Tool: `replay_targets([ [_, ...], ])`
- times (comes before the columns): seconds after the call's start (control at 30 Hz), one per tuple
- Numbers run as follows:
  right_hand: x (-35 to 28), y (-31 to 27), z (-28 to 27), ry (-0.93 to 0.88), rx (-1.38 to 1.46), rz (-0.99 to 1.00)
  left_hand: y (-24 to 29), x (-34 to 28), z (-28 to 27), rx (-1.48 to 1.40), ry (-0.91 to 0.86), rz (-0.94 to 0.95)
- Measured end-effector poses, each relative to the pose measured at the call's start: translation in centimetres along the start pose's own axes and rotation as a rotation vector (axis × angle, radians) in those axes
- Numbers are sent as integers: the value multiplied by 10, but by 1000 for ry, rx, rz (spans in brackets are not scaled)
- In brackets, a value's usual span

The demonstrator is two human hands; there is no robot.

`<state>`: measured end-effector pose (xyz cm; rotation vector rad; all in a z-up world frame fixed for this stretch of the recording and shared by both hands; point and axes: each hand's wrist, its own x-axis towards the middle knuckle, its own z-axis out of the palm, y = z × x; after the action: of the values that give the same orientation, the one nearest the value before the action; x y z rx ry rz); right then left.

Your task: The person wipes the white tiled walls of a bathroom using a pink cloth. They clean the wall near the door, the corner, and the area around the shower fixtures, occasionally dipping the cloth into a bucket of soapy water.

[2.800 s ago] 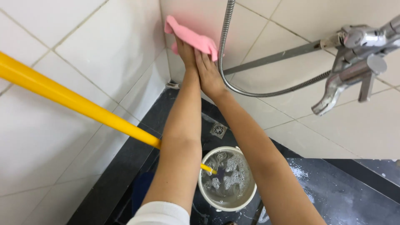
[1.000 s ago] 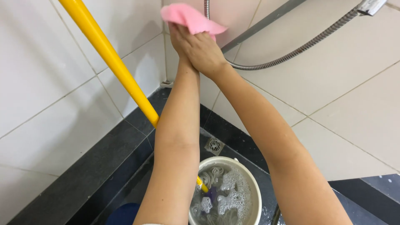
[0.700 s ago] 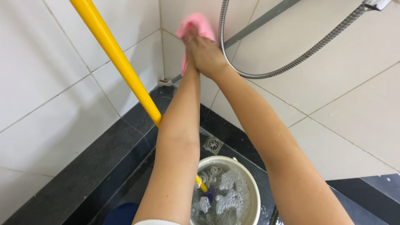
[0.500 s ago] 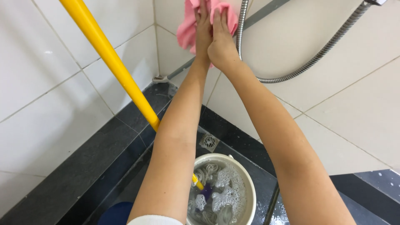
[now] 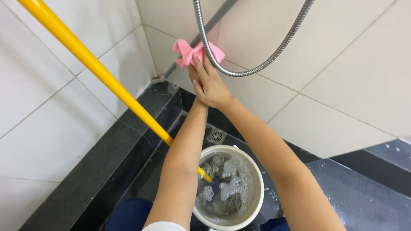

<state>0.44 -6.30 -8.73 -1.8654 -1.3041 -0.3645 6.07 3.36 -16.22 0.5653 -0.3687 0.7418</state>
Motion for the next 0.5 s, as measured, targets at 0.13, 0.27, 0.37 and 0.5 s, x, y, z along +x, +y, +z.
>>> replay_targets([
  [0.13, -53, 31, -10, 22, -130, 88, -52, -39, -3, 72, -160, -83],
  [0.27, -106, 76, -56, -24, -342, 263, -102, -62, 23, -185, -276, -202],
  [0.37, -156, 102, -94, -21, -459, 370, -127, -81, 59, 1468, -62, 117],
  [0.5, -221, 117, -141, 143, -605, 409, -174, -118, 82, 1894, -506, 281],
])
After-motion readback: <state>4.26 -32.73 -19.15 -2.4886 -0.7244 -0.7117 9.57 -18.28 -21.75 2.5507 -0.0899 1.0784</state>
